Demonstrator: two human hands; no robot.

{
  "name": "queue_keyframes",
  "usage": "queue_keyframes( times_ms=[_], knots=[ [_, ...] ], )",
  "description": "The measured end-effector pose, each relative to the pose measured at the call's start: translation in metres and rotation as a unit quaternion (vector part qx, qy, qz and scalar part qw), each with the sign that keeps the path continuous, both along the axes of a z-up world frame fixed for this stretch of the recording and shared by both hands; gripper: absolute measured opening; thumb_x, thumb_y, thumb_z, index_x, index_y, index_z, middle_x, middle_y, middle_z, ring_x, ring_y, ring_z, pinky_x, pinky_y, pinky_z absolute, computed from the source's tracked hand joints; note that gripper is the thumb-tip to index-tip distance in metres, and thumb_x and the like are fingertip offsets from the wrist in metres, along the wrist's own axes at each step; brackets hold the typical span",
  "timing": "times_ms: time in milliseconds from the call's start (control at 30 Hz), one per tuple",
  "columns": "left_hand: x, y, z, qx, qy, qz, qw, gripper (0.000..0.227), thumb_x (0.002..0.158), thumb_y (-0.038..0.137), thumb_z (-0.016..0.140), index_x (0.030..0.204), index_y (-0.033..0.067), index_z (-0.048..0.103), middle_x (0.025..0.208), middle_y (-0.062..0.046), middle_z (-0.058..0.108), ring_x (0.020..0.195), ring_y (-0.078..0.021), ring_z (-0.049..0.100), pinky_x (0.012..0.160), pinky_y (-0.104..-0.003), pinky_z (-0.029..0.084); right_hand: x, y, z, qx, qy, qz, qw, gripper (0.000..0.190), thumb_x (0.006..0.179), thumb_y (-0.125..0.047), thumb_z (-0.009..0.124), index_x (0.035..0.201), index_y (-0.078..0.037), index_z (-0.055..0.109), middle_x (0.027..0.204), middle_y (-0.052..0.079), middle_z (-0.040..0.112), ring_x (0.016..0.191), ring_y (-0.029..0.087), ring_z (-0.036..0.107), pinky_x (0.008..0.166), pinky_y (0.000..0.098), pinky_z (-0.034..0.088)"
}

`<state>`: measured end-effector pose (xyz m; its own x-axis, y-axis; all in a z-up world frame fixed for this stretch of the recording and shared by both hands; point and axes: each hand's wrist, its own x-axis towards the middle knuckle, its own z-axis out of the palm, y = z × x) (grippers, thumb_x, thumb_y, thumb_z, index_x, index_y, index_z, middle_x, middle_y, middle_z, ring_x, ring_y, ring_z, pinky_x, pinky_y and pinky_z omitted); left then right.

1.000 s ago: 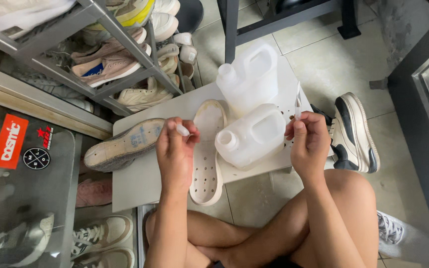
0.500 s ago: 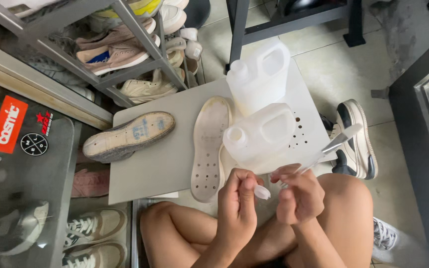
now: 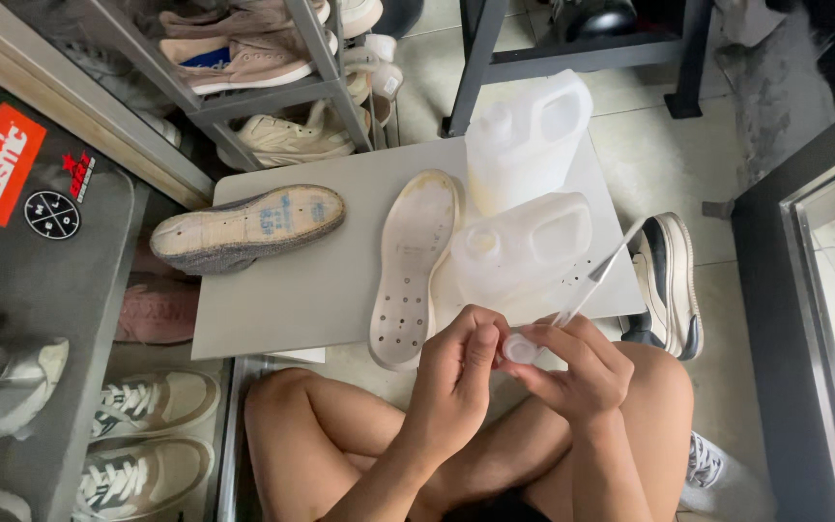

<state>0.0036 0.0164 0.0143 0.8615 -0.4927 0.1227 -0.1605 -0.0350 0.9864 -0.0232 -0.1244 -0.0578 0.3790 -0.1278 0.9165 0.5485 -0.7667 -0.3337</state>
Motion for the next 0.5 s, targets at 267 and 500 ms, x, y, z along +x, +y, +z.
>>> queue_keyframes(
  times_ms=[267, 500],
  knots=[
    [0.037, 0.004, 0.016, 0.027, -0.294, 0.162, 0.941, 0.014, 0.091, 0.018, 0.058, 0.097, 0.0057, 0.057, 0.081, -0.009, 0.06, 0.071, -0.0224, 0.06, 0.054, -0.027, 0.054, 0.018, -0.06, -0.031, 0.173, 0.012, -0.078, 0.982, 0.036, 0.083, -0.017, 0.08, 0.097, 0.012, 0.064, 0.073, 0.016, 0.058, 0.059, 0.021, 0.056, 0.053, 0.0304, 0.048],
    [0.069, -0.008, 0.03, 0.12, -0.291, 0.098, 0.944, 0.034, 0.083, 0.029, 0.069, 0.097, -0.0005, 0.061, 0.083, -0.013, 0.06, 0.076, -0.0243, 0.063, 0.058, -0.027, 0.058, 0.056, -0.092, -0.028, 0.118, 0.238, -0.146, 0.953, 0.02, 0.082, 0.01, 0.068, 0.102, 0.011, 0.063, 0.084, 0.022, 0.061, 0.073, 0.034, 0.063, 0.063, 0.0355, 0.053]
  ],
)
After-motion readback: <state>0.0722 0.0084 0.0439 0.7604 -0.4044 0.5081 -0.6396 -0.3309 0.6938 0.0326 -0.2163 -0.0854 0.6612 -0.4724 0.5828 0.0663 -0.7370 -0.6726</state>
